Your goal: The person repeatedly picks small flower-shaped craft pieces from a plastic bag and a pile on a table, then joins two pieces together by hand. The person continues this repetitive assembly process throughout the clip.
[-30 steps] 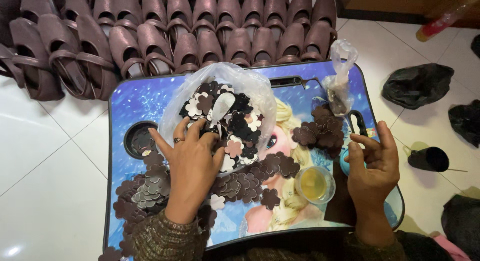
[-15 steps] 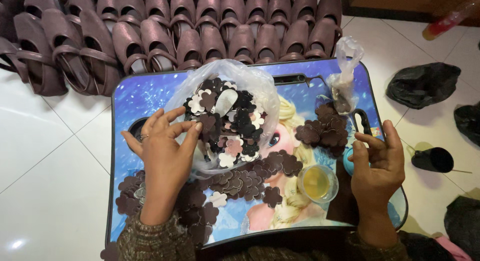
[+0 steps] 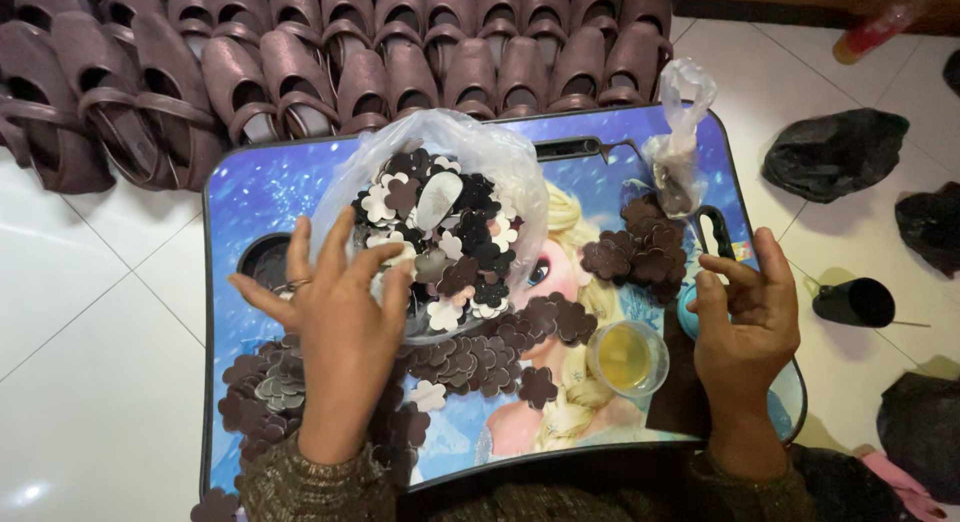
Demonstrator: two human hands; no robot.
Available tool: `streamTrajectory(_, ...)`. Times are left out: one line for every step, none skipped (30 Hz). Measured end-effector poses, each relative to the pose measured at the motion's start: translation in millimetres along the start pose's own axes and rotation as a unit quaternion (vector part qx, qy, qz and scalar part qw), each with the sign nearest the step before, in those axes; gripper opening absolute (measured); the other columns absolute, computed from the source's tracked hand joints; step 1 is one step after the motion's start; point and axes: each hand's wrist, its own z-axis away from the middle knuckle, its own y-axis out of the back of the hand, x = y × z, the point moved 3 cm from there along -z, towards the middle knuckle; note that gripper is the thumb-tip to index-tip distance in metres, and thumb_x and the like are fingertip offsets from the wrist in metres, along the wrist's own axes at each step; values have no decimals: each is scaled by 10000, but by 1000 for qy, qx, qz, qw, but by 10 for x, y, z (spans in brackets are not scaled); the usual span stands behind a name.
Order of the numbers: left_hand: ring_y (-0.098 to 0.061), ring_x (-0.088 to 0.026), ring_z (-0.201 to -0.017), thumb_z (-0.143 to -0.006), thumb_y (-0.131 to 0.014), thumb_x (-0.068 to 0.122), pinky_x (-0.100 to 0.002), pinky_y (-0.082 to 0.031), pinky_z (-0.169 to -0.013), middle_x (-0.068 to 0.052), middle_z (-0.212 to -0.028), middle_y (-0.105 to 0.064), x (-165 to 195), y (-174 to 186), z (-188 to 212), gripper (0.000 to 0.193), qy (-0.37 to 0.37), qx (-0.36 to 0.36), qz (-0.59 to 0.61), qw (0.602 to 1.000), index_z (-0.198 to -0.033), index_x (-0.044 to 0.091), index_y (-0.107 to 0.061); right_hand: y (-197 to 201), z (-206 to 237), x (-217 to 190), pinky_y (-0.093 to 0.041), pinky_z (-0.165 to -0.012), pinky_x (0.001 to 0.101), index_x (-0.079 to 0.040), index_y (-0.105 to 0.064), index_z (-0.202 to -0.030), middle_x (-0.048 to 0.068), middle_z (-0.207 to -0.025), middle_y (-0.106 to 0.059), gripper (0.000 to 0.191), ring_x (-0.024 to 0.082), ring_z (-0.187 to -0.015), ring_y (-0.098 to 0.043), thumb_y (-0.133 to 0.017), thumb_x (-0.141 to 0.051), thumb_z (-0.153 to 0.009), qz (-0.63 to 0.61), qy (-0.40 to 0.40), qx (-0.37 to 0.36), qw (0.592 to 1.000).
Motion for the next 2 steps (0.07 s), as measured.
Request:
streamTrajectory(-297,-400,-1503,-863,-775,357,-756,158,-1097,-90,-1492,-551,23,-47,-6,170,8,-25,-2,1000,-948,213,-808,0,9,-9,-555,-782,239,32,-402,-1621,159,-1168,-720,608,90,-853,-646,-666,13,-1074,6,-3,-4,1000)
streamTrajectory(-270,-408,-1505,-846,-787,403,-754,171,-1087,-89,-1500,-530,31,-74,-10,194,17,-47,-5,999,-908,221,-812,-27,7,-18,-556,-785,241,30,-407,-1622,159,-1164,-721,606,91,-851,-646,-667,12,-1075,11,-3,-8,1000)
